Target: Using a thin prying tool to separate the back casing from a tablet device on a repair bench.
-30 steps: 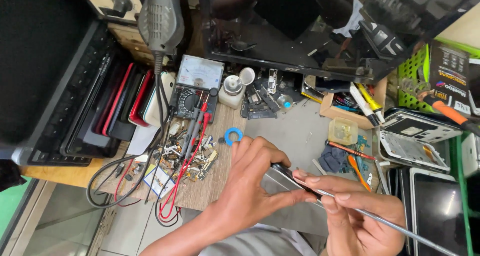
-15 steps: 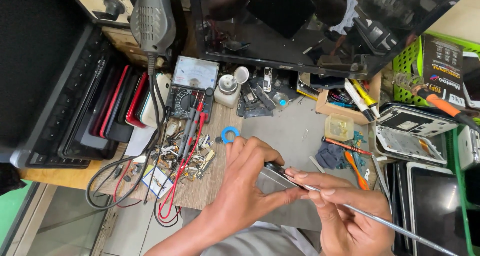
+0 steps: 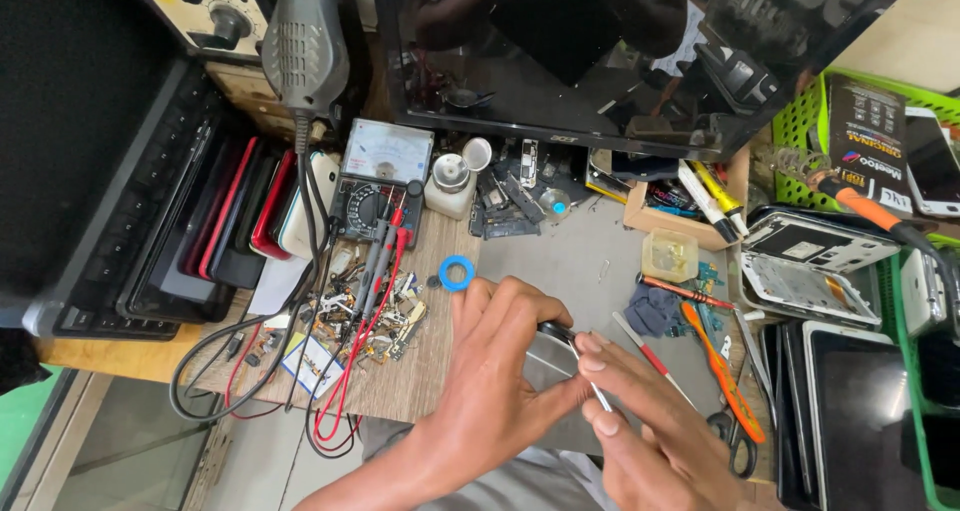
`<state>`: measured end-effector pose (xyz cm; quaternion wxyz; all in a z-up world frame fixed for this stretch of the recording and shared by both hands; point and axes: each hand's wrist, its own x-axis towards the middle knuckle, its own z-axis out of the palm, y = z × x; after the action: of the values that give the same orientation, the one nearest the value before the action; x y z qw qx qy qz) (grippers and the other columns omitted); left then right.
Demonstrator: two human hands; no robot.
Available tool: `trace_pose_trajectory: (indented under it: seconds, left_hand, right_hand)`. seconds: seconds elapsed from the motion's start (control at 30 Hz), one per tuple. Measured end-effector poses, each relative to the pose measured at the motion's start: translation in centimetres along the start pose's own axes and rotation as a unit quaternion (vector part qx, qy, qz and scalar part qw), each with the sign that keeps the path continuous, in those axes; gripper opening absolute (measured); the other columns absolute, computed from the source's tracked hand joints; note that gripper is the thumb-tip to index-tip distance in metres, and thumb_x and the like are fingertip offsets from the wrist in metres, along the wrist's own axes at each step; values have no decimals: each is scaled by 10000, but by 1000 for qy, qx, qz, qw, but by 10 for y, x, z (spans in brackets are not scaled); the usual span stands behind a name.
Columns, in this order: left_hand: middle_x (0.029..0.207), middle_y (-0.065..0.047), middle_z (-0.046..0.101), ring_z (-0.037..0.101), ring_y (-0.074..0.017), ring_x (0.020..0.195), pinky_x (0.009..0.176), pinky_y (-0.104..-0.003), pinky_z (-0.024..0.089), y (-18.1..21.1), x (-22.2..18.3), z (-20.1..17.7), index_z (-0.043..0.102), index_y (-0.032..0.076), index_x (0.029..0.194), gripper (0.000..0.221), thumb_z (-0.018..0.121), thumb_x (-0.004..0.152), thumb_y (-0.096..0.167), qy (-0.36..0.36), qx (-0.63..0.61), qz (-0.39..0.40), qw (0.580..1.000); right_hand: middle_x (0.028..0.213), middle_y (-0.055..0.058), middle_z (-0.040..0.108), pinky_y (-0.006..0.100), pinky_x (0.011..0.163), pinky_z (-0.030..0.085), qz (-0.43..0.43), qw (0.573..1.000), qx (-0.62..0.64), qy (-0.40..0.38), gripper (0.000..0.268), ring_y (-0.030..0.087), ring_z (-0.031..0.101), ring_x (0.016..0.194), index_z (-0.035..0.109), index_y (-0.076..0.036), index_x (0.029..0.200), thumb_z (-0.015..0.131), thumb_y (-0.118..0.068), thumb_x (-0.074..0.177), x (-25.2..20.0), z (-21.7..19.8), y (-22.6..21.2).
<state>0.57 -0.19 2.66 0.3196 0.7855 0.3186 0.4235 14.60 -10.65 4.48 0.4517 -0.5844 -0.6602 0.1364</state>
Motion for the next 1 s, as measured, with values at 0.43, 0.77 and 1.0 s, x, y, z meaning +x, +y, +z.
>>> trace_pose_trajectory:
  seconds: [0.43,0.77,1.0]
  left_hand:
    - [984,1,594,490,-263,841,772,-404,326,13,15,-9,571,143,1091,325,810,926,290,29,185,137,973]
    - [1475,-223,371,132,-477,1449,1184,-640,275,16,17,-19,630,169,988,370,842,909,463,67,166,137,974]
    - [1386,-131,507,508,-326,1265,1052,-441,394,8,11,-2,706,216,1027,349,843,830,470,119,70,76,987]
  right_hand:
    - [975,290,702,477,874,740,-44,950,186,247,135,397,811,849,494,-108,1039,612,-147,986,9,13,19]
    - [950,296,689,500,802,742,-35,953,166,250,140,413,795,825,442,-118,1106,556,-130,1026,3,9,35]
    - [979,289,695,485,805,763,-47,959,134,246,79,425,813,852,449,-113,1100,512,-139,1062,-6,5,40]
